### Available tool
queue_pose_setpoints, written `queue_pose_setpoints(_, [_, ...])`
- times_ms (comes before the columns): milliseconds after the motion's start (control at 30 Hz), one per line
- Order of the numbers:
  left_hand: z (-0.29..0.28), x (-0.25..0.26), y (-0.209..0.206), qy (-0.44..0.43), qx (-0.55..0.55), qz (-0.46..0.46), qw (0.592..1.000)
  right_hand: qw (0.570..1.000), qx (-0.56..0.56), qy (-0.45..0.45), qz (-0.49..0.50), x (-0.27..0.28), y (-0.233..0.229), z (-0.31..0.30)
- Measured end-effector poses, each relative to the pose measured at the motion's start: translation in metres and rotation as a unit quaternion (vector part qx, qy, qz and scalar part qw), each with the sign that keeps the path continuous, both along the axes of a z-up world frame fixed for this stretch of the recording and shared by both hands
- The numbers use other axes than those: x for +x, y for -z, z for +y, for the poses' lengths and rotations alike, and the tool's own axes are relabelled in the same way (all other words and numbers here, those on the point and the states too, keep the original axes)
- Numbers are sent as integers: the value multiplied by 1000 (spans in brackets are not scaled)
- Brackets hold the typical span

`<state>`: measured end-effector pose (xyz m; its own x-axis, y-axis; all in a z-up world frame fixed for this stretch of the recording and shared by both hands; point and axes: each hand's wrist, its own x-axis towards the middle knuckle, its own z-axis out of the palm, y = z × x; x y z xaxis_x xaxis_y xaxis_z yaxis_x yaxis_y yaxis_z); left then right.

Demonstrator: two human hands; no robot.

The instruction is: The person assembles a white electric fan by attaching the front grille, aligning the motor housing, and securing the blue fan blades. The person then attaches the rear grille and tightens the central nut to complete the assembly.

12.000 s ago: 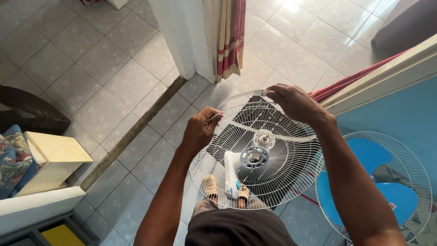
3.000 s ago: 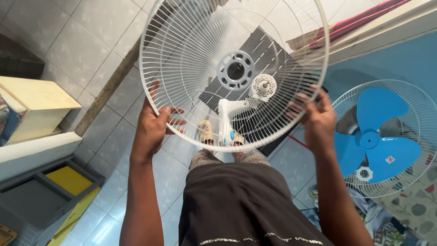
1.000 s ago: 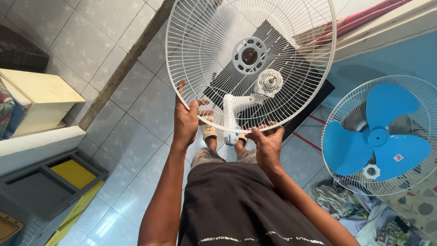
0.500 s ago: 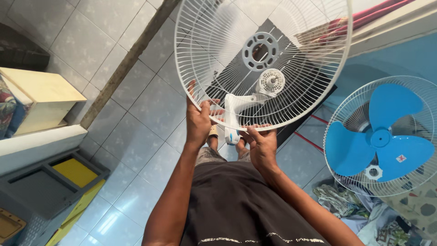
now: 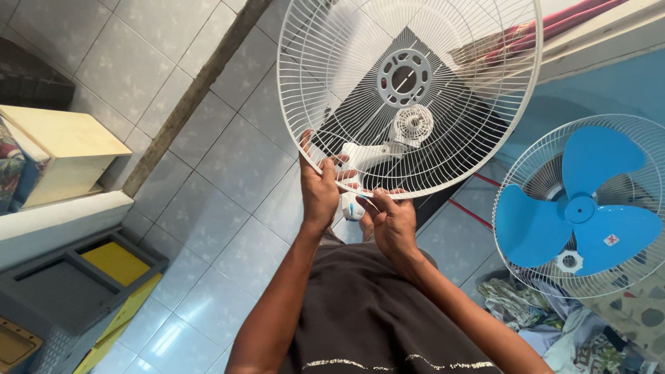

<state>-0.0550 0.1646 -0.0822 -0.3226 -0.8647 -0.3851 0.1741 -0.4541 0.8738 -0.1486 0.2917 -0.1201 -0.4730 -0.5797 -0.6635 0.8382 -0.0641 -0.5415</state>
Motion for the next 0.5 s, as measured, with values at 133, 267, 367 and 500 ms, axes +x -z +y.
queue_pose_setpoints(133, [7, -4, -6, 14, -2, -30, 999, 999, 29, -33, 14, -2, 7, 2])
queue_pose_setpoints(267, [8, -9, -12, 26, -23, -69, 997, 999, 35, -4, 38, -1, 9, 1])
queue_pose_setpoints(367, [7, -14, -15, 24, -20, -69, 997, 998, 31, 9, 58, -7, 1, 0])
queue_pose_setpoints(500, [3, -14, -14, 10, -5, -21, 1000, 998, 18, 4, 61, -20, -11, 1])
